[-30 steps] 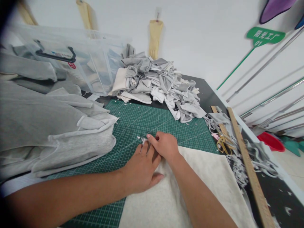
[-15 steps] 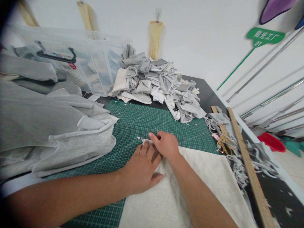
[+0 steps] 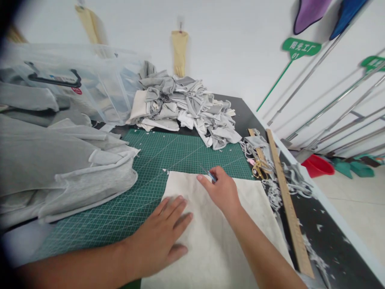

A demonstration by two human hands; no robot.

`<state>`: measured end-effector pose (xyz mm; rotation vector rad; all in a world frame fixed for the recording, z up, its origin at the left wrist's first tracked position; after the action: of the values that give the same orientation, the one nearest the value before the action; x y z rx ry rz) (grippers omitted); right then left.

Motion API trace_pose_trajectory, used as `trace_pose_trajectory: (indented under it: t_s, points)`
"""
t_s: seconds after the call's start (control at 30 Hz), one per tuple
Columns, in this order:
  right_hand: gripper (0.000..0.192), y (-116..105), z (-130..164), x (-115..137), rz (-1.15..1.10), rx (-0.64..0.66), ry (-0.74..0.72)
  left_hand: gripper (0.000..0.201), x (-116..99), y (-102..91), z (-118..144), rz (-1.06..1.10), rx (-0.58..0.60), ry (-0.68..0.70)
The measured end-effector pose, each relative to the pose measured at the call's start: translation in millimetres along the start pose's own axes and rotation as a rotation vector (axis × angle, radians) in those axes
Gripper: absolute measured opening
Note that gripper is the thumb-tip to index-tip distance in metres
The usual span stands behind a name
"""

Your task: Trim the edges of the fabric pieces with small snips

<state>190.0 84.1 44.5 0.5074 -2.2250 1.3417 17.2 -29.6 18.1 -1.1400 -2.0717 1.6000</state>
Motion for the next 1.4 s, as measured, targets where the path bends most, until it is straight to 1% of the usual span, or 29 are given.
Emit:
trace_pose_trajectory:
  t_s: [0.1,0.13,0.17,0.2,0.27,0.33,0.4,0.47,0.53,0.63,0.67,0.8,0.9,1.07,1.13,1.33,1.4]
  points:
    - [0.040,-32,39,-37,0.151,0.138,0.046,0.062,8,-4.9,25,-0.026,0.007,-0.031]
    - [0.041,-43,53,-50,0.183,0.155,0.053,0.063,11,-7.5,34,-0.048,0.004,-0.038]
    - [0.041,-54,67,-63,0.224,0.146,0.064,0.062,14,-10.7,43,-0.071,-0.005,-0.040]
    - [0.042,-65,80,-77,0.286,0.123,0.075,0.060,16,-13.7,51,-0.098,-0.013,-0.038]
    - [0.043,-87,103,-98,0.396,0.027,0.061,0.057,20,-19.4,67,-0.148,-0.034,-0.035]
    - [0.044,-104,123,-107,0.418,-0.094,-0.009,0.054,22,-24.4,82,-0.194,-0.060,-0.035]
    - [0.042,-115,138,-110,0.385,-0.196,-0.080,0.051,20,-28.4,94,-0.237,-0.087,-0.036]
    - [0.039,-117,147,-110,0.356,-0.214,-0.108,0.047,12,-31.9,102,-0.262,-0.118,-0.008]
    - [0.037,-111,152,-107,0.332,-0.189,-0.145,0.045,-1,-33.9,106,-0.259,-0.137,0.062]
    - [0.037,-98,158,-100,0.310,-0.130,-0.233,0.054,-19,-34.7,101,-0.214,-0.126,0.137]
    - [0.038,-95,159,-99,0.314,-0.121,-0.250,0.058,-19,-33.2,97,-0.203,-0.091,0.108]
    - [0.042,-93,168,-98,0.364,-0.108,-0.262,0.062,-10,-29.7,79,-0.147,-0.001,-0.029]
    - [0.041,-98,178,-91,0.407,-0.110,-0.324,0.061,0,-27.0,65,-0.114,0.040,-0.086]
    - [0.037,-109,199,-75,0.443,-0.126,-0.496,0.063,11,-22.7,45,-0.099,0.052,-0.106]
    - [0.037,-112,205,-71,0.452,-0.137,-0.542,0.063,14,-19.9,39,-0.106,0.053,-0.108]
    - [0.038,-116,209,-66,0.492,-0.161,-0.544,0.064,20,-12.8,33,-0.110,0.037,-0.120]
    - [0.039,-115,210,-63,0.497,-0.156,-0.568,0.064,23,-10.9,29,-0.105,0.038,-0.121]
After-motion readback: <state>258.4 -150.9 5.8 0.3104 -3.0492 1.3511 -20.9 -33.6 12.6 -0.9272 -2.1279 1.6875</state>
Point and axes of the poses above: each hand's wrist, its own z-axis away from the middle knuckle, its own y-axis out of the palm, x = y × z, the point moved 7 cm from there along -z, towards the middle knuckle, and after that the axes turned 15 degrees about -x, right-handed, at the moved point
